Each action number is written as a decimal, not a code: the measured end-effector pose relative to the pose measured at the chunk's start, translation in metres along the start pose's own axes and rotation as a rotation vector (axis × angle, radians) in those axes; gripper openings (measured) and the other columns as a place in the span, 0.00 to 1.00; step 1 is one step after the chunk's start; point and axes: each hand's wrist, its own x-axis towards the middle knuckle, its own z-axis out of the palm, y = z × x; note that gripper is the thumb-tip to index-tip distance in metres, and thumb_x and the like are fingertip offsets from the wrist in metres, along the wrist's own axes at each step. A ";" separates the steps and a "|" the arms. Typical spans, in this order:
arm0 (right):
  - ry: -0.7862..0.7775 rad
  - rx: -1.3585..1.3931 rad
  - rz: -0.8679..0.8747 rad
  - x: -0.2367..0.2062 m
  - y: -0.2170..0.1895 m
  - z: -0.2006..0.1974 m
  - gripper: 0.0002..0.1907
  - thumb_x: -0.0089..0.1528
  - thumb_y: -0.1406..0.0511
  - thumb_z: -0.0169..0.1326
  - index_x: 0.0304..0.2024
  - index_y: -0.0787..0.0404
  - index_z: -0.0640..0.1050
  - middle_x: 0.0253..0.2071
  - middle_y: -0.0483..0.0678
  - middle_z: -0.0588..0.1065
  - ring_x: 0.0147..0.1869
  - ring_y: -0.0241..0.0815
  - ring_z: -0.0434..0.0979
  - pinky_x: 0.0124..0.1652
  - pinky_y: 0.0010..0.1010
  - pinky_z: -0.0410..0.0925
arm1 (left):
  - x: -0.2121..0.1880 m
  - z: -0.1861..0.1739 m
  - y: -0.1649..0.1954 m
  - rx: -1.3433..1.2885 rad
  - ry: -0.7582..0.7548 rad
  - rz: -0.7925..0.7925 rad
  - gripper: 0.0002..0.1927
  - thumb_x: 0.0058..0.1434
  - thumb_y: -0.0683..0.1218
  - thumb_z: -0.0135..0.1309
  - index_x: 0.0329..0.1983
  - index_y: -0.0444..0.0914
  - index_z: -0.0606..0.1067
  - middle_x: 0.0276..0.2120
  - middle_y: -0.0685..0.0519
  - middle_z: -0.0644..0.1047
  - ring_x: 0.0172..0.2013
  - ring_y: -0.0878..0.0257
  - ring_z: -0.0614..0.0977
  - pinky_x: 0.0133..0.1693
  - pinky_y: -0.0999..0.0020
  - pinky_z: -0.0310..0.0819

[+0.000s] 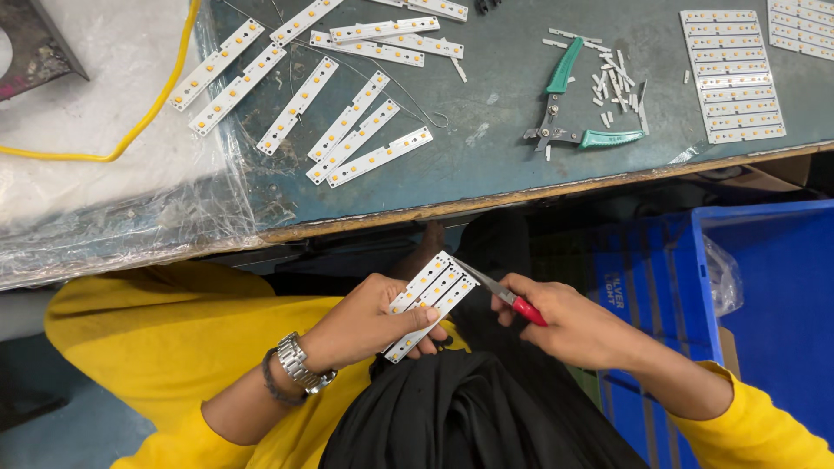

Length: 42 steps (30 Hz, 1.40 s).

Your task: The person cuts LED strips into smaller segments using pliers and then strips the ends of wires using wire strippers. The person handles multiple LED strips and wires on a workbench, preparing them for assembly.

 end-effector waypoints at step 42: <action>-0.151 0.139 -0.016 0.024 0.080 0.024 0.06 0.58 0.73 0.52 0.33 0.60 0.68 0.23 0.44 0.66 0.27 0.34 0.65 0.28 0.30 0.63 | 0.027 0.010 -0.045 -0.242 -0.097 -0.008 0.12 0.60 0.40 0.62 0.44 0.28 0.76 0.36 0.42 0.84 0.33 0.63 0.87 0.37 0.70 0.83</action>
